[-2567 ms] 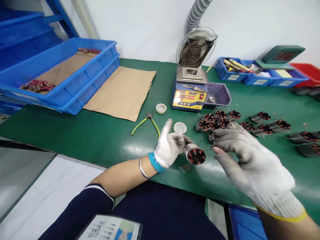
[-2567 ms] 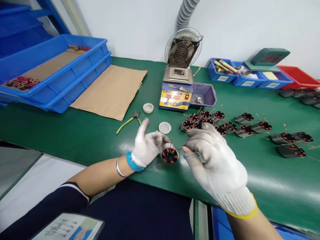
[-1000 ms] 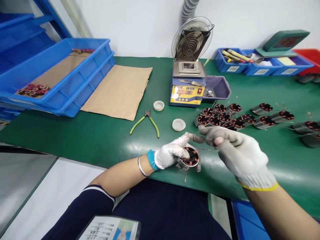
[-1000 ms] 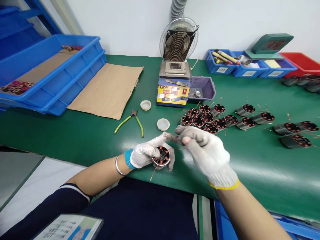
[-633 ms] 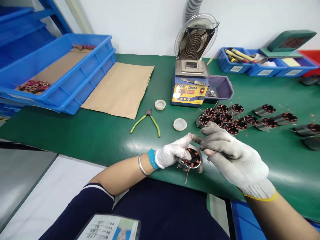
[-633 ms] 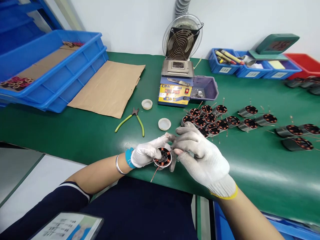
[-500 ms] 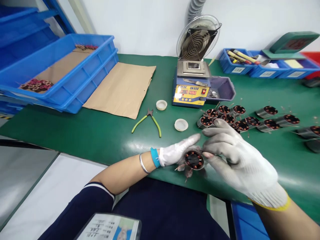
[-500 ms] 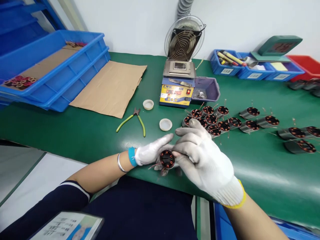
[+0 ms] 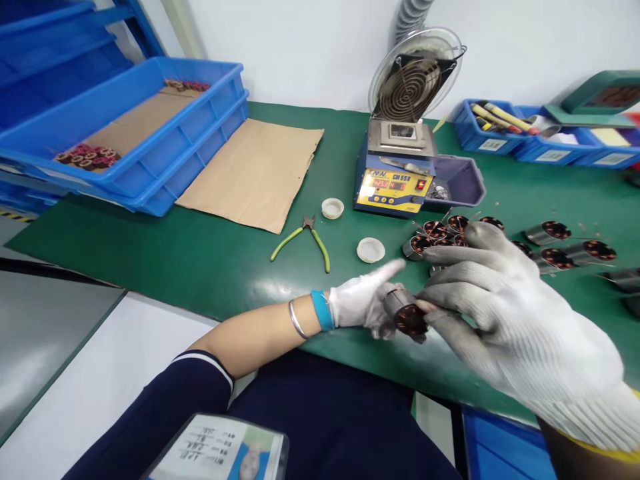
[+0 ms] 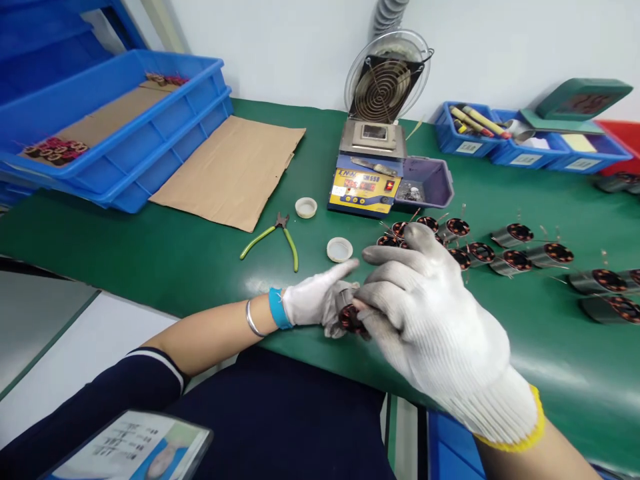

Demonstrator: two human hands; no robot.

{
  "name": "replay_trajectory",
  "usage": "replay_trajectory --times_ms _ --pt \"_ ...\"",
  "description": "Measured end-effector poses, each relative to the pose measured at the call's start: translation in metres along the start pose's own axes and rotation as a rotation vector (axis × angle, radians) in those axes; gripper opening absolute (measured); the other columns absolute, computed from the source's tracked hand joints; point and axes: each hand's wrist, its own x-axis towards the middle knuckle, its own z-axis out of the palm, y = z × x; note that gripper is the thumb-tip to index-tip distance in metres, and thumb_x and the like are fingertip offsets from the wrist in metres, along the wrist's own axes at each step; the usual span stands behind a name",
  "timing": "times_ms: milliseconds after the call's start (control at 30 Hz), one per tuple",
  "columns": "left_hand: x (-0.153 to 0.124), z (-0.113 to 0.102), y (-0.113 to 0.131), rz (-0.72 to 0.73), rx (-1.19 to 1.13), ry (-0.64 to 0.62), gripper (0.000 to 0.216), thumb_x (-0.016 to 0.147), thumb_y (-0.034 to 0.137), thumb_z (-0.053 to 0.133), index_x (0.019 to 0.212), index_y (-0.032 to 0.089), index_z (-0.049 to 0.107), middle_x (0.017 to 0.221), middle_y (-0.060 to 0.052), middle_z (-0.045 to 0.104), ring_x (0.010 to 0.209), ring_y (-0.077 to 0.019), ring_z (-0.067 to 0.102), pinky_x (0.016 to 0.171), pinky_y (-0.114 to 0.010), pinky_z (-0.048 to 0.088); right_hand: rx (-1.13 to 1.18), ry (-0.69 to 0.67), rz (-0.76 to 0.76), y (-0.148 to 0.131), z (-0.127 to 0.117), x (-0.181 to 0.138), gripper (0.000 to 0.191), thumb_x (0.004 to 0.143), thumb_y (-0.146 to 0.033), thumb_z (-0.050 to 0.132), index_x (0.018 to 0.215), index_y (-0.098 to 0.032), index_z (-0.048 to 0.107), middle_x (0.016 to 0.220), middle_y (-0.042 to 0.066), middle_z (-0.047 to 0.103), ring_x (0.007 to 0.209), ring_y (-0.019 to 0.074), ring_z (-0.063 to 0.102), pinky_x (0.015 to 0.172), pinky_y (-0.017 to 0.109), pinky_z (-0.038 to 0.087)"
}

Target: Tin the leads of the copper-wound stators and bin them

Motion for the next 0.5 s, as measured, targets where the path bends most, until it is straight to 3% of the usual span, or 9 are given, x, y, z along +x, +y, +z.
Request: replay_trajectory --times_ms 100,167,233,300,400,500 --pt "-0.009 0.006 0.005 0.129 -0.179 -0.063 0.040 0.098 0.040 0.041 0.081 0.015 0.068 0.072 -0.007 0.068 0.059 -0.0174 0.061 0.056 -0.030 0.049 -0.055 0.040 0.023 0.007 0.002 -0.005 0.008 0.092 -0.021 0.055 0.086 -0.025 0.056 0.076 0.006 0.072 0.092 0.0328 0.071 0.096 0.064 0.047" --pt "-0.007 0.004 0.009 0.346 -0.445 0.039 0.038 0.098 0.037 0.043 0.077 0.015 0.066 0.079 -0.007 0.069 0.073 -0.0165 0.067 0.071 -0.031 0.055 -0.055 0.085 0.037 0.010 0.002 -0.007 0.009 0.092 -0.021 0.057 0.085 -0.026 0.054 0.075 0.005 0.071 0.089 0.0327 0.071 0.095 0.065 0.048" --pt "-0.001 -0.002 0.010 0.431 -0.571 0.145 0.039 0.098 0.038 0.046 0.071 0.016 0.062 0.077 -0.006 0.068 0.076 -0.0152 0.068 0.076 -0.029 0.055 -0.021 0.103 0.051 0.011 0.002 -0.006 0.009 0.092 -0.021 0.060 0.086 -0.025 0.054 0.075 0.005 0.070 0.090 0.0322 0.071 0.096 0.064 0.048" --pt "0.007 -0.010 0.007 0.298 -0.482 0.116 0.040 0.097 0.047 0.050 0.076 0.016 0.064 0.073 -0.005 0.066 0.070 -0.0155 0.067 0.070 -0.029 0.055 0.021 0.091 0.053 0.010 0.003 -0.005 0.010 0.091 -0.019 0.062 0.087 -0.026 0.055 0.076 0.005 0.070 0.092 0.0320 0.072 0.096 0.064 0.050" --pt "0.013 -0.014 0.001 -0.016 -0.183 -0.180 0.050 0.095 0.059 0.047 0.093 0.014 0.068 0.076 -0.007 0.069 0.067 -0.0200 0.068 0.065 -0.035 0.057 0.033 0.080 0.060 0.008 0.007 -0.006 0.010 0.091 -0.019 0.061 0.087 -0.026 0.055 0.077 0.003 0.070 0.093 0.0320 0.072 0.095 0.064 0.052" --pt "0.009 -0.010 -0.004 0.016 0.008 -0.259 0.035 0.096 0.044 0.053 0.095 0.011 0.067 0.076 -0.008 0.071 0.063 -0.0184 0.068 0.067 -0.034 0.057 0.089 0.104 0.128 0.006 0.011 -0.013 0.010 0.091 -0.020 0.062 0.085 -0.026 0.056 0.076 0.002 0.070 0.093 0.0309 0.072 0.095 0.063 0.052"
